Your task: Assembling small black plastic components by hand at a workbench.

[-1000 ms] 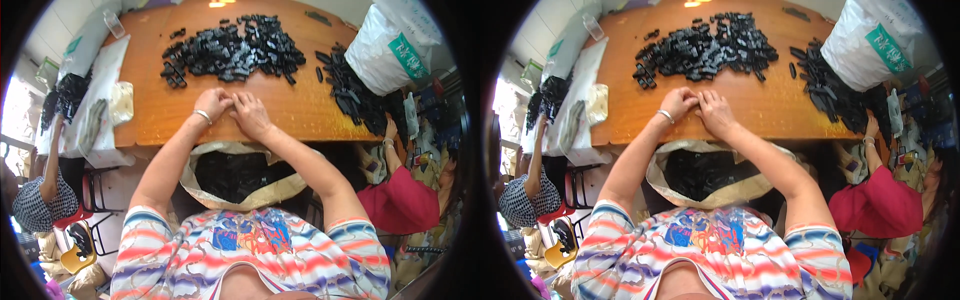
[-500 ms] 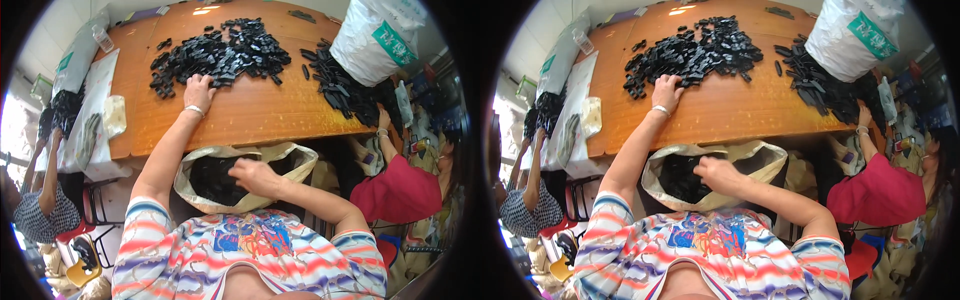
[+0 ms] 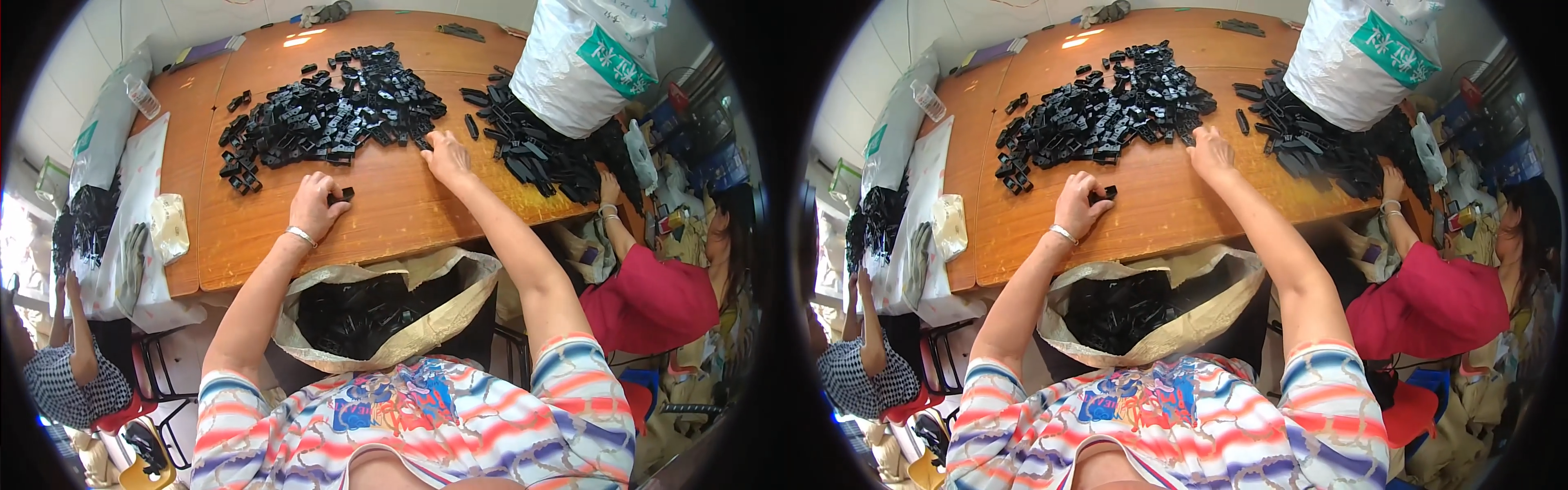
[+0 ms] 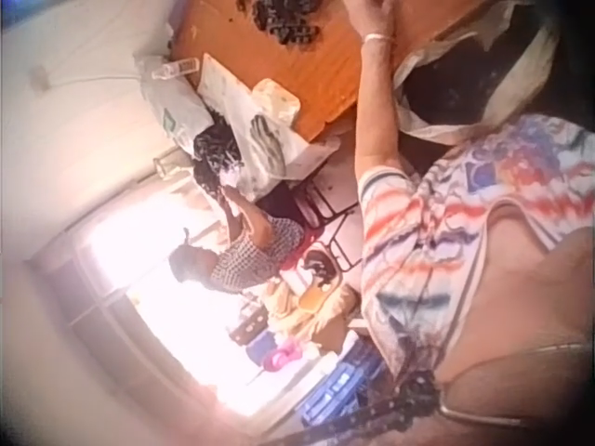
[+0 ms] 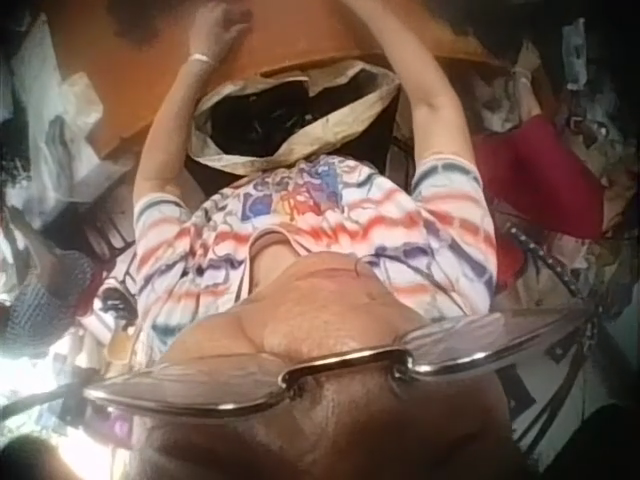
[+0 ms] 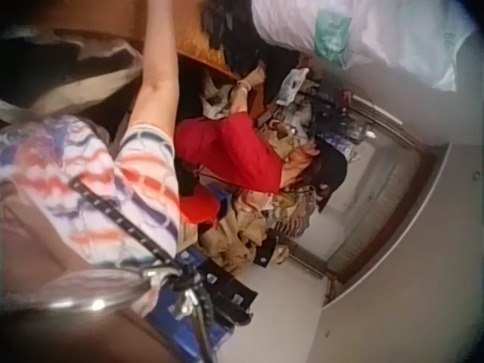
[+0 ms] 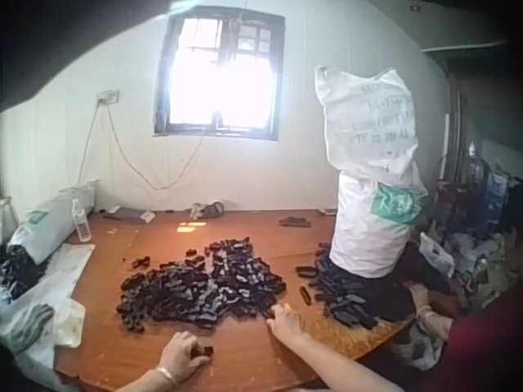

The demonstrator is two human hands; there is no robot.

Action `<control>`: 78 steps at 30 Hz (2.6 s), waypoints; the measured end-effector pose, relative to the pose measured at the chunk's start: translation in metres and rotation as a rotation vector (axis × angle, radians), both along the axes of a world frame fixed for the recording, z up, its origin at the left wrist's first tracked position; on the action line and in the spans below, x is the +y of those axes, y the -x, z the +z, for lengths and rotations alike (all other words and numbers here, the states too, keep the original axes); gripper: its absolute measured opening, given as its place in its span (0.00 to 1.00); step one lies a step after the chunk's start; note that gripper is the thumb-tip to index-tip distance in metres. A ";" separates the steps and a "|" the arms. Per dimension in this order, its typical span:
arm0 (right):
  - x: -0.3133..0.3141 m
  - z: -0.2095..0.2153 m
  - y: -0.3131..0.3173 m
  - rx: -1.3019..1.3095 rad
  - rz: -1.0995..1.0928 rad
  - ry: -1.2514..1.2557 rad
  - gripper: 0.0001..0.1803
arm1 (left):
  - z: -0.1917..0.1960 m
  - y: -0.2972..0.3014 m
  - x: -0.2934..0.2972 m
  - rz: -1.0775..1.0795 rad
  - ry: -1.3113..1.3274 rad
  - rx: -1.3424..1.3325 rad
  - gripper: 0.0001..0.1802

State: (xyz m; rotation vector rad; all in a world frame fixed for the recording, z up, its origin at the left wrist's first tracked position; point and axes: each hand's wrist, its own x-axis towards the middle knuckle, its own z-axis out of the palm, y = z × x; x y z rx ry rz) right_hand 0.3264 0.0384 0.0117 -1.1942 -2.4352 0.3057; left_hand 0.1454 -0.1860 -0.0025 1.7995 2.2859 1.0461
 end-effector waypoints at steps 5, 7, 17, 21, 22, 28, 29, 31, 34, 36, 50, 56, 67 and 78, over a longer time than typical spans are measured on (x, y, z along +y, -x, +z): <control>-0.002 -0.009 0.009 -0.053 0.026 0.048 0.16 | 0.001 -0.002 -0.008 -0.007 -0.045 -0.084 0.19; -0.017 -0.009 0.007 -0.014 0.109 0.116 0.16 | -0.006 0.004 -0.010 0.045 -0.060 -0.036 0.19; -0.103 -0.001 0.049 0.261 0.598 0.216 0.12 | -0.012 0.011 -0.010 0.046 0.006 0.001 0.16; -0.103 -0.005 0.054 0.227 0.635 0.058 0.12 | -0.011 0.009 -0.010 0.036 -0.003 -0.010 0.17; -0.103 -0.002 0.054 0.212 0.648 0.031 0.11 | -0.010 0.010 -0.010 0.038 0.003 -0.017 0.16; -0.107 -0.006 0.054 0.177 0.659 0.028 0.12 | -0.009 0.026 -0.007 0.007 0.137 -0.303 0.14; -0.108 -0.006 0.053 0.185 0.666 0.044 0.13 | -0.006 0.026 -0.005 0.066 0.240 -0.396 0.15; -0.107 -0.013 0.049 0.216 0.665 0.010 0.14 | -0.002 0.020 0.000 0.059 0.206 -0.367 0.15; -0.105 -0.019 0.044 0.248 0.653 -0.028 0.15 | 0.003 0.012 0.007 0.089 0.228 -0.112 0.14; -0.107 -0.017 0.038 0.250 0.639 -0.029 0.15 | 0.009 0.018 0.009 0.019 0.292 -0.110 0.14; -0.182 0.009 -0.072 -0.124 0.879 0.551 0.13 | 0.005 0.006 0.043 0.186 0.072 0.283 0.07; -0.055 -0.002 0.012 0.245 0.550 0.018 0.06 | 0.011 -0.018 0.011 0.062 0.081 0.084 0.08; -0.012 -0.011 0.086 -0.077 0.100 -0.064 0.16 | 0.019 -0.014 -0.019 0.048 0.057 0.004 0.16; -0.067 -0.001 0.051 0.314 0.539 -0.029 0.12 | 0.001 0.001 -0.016 0.089 0.109 -0.029 0.15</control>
